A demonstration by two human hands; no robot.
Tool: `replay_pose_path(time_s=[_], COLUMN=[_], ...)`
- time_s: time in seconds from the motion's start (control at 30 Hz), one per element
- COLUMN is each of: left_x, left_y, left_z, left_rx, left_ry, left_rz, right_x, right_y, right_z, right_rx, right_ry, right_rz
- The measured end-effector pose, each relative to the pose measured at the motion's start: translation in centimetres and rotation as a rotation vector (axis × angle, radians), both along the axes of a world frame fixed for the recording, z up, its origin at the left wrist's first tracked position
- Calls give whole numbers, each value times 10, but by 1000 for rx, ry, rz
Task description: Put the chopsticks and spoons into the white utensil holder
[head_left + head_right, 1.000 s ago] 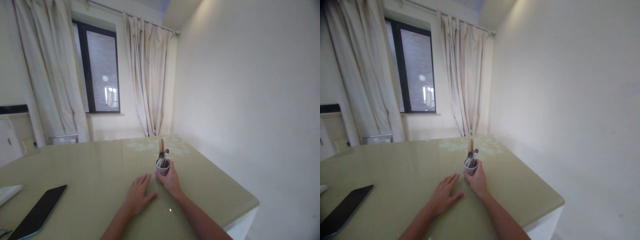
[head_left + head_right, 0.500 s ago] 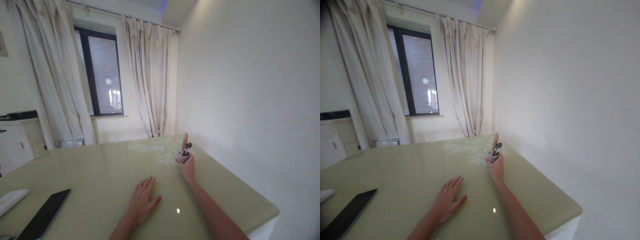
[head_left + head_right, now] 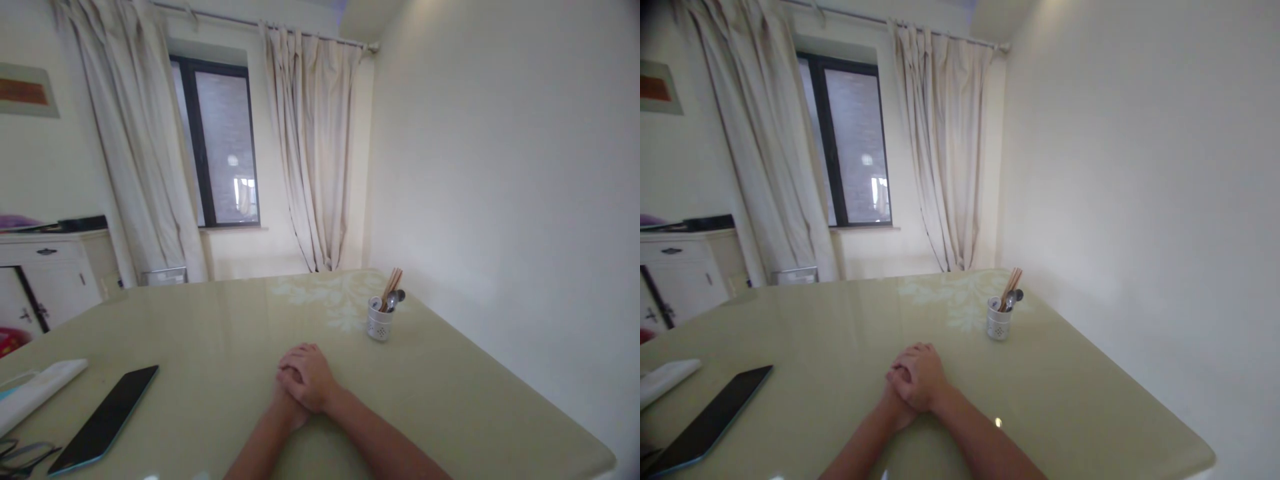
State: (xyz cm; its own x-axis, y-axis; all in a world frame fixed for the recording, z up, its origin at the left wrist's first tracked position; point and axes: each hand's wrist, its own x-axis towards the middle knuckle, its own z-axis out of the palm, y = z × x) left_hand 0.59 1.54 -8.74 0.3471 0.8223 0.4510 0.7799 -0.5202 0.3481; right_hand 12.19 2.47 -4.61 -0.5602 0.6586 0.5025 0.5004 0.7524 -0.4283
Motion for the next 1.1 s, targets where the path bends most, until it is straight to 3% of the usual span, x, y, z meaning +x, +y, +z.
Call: replay_pose_path(time_s=[0.13, 0.27, 0.47, 0.7, 1.1], left_x=[-8, 1, 3, -1, 1], left_y=[-1, -4, -11, -10, -22], left_z=[-13, -5, 13, 9, 18], left_rx=[30, 50, 97, 166, 176], left_ry=[-38, -1, 79, 18, 44], left_rz=[4, -96, -169, -286, -255], right_x=[-6, 15, 17, 18, 17], right_y=[-8, -14, -17, -21, -26], right_z=[2, 7, 13, 10, 15], right_rx=[8, 6, -153, -343, -541], right_ry=[169, 274, 373, 445, 444], right_rz=[50, 89, 155, 165, 187])
